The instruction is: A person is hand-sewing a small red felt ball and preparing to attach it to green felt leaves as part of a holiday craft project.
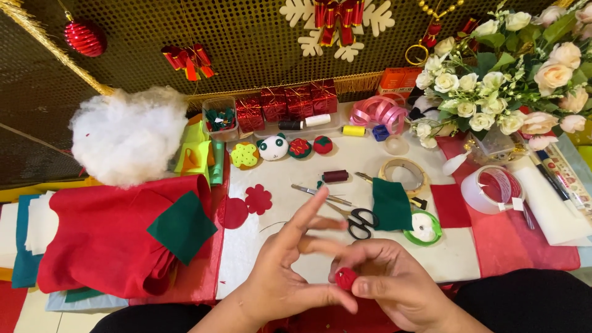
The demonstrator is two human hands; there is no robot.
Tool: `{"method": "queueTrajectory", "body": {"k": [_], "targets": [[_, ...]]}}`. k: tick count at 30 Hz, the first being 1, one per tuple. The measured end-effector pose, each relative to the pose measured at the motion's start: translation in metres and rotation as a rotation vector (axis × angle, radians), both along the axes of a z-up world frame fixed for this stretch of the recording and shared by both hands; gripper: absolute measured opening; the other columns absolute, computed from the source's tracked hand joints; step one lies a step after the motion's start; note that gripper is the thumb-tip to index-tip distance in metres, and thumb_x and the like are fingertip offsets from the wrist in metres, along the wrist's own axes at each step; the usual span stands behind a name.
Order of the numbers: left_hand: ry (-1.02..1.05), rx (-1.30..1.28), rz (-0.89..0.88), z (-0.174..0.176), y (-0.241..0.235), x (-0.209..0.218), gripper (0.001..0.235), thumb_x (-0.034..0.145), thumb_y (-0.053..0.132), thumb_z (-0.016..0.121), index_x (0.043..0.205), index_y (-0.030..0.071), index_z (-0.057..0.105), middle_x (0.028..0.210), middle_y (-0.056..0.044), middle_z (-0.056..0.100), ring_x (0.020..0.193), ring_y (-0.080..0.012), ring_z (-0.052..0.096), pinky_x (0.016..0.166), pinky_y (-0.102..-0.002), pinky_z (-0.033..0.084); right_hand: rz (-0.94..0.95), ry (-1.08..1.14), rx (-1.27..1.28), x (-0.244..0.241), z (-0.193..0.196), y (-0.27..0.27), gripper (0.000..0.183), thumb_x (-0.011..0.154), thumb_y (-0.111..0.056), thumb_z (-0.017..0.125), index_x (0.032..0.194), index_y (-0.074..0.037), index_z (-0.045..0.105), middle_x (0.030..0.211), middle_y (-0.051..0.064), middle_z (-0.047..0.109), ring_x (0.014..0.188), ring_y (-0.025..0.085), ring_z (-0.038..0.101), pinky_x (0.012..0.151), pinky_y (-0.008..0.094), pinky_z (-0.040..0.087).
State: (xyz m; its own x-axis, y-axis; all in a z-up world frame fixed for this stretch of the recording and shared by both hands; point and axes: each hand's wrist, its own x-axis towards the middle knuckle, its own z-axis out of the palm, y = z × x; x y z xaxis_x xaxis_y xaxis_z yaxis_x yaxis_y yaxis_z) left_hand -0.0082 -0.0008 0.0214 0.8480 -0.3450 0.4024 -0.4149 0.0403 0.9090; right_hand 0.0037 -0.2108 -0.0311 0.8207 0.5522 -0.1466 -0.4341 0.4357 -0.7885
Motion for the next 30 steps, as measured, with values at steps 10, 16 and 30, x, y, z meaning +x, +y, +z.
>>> {"method": "queueTrajectory", "body": {"k": [10, 16, 30], "targets": [[0.482, -0.410, 0.043, -0.024, -0.016, 0.000, 0.075, 0.082, 0.007, 0.084, 0.149, 0.003, 0.049, 0.101, -0.011, 0.078, 0.096, -0.0184, 0.074, 0.096, -0.037, 0.061, -0.508, -0.538, -0.320, -0.011, 0.008, 0.010, 0.036, 0.064, 0.005, 0.091, 0.093, -0.001, 0.071, 0.082, 0.011, 0.074, 0.077, 0.019, 0.070, 0.074, 0.029, 0.059], [0.545, -0.495, 0.022, -0.025, -0.018, 0.001, 0.062, 0.090, 0.008, 0.077, 0.146, -0.002, 0.052, 0.100, -0.010, 0.081, 0.097, -0.0189, 0.076, 0.098, -0.038, 0.060, -0.474, -0.581, -0.220, -0.013, 0.010, 0.005, 0.037, 0.074, 0.000, 0.085, 0.108, 0.002, 0.071, 0.099, 0.014, 0.075, 0.093, 0.022, 0.072, 0.086, 0.032, 0.059], [0.447, -0.412, 0.138, -0.006, 0.005, 0.003, 0.047, 0.096, 0.016, 0.067, 0.139, 0.002, 0.055, 0.125, -0.019, 0.076, 0.116, -0.0233, 0.071, 0.105, -0.037, 0.054, -0.479, -0.448, -0.280, 0.021, 0.021, -0.011, 0.045, 0.070, 0.015, 0.081, 0.112, 0.002, 0.074, 0.099, 0.015, 0.076, 0.085, 0.019, 0.069, 0.073, 0.028, 0.064]]}}
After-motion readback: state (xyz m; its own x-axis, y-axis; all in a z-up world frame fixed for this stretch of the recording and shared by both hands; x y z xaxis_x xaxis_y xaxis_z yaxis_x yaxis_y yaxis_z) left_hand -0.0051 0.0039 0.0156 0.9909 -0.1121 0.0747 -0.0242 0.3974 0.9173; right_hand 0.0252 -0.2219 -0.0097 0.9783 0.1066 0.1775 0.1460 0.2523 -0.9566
